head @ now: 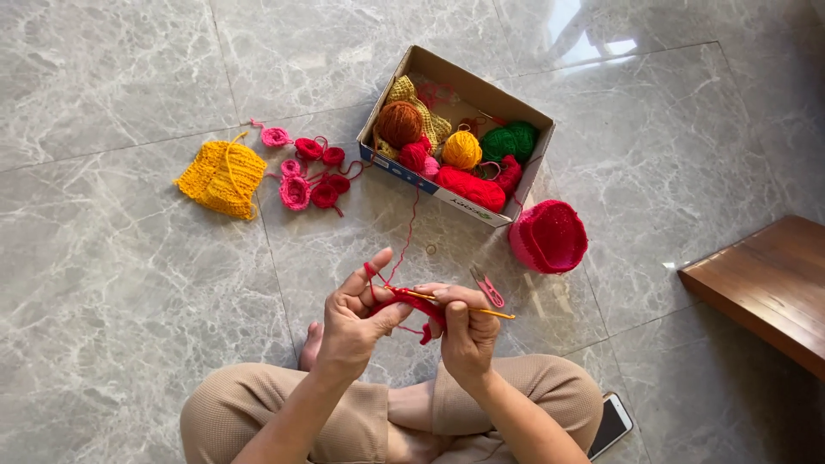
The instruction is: A person is sitting on the floor and crocheting a piece of red fabric using a crochet hook and red yarn.
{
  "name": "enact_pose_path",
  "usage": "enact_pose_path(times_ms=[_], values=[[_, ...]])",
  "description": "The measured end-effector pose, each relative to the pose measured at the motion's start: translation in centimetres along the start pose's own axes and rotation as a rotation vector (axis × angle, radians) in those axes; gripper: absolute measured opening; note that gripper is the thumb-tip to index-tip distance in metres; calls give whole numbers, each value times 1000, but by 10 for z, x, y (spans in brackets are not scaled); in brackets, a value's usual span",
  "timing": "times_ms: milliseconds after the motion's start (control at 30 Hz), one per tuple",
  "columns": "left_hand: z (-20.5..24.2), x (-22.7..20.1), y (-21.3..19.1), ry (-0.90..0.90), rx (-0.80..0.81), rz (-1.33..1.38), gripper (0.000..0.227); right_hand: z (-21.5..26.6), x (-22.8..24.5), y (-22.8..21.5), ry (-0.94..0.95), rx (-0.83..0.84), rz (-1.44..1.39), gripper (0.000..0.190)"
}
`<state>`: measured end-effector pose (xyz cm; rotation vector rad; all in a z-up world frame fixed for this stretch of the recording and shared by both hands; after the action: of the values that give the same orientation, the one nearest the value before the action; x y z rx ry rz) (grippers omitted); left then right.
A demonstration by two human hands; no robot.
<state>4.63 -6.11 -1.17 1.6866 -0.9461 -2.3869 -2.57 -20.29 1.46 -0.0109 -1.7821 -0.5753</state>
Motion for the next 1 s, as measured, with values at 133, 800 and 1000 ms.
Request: enact_pose_path(times_ms=[133,800,1000], values=[[16,-18,10,172,-43,-294,77,-6,22,24,-221,124,505,14],[-19,22,-7,-261,219,480,76,-11,4,-6,-3,107,3,21],[-16,24,-2,-259,324,681,64,-9,-4,-16,119,66,-183,24]])
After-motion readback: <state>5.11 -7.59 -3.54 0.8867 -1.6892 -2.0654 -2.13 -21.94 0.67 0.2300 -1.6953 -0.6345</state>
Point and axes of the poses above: each hand's wrist, its own z-axis away from the middle knuckle, its own y-axis out of the palm, x = y × z, the point moved 9 cm from there along -z, towards the middle knuckle, and after that the axes turned 2 degrees about y, right-handed, at the moved point
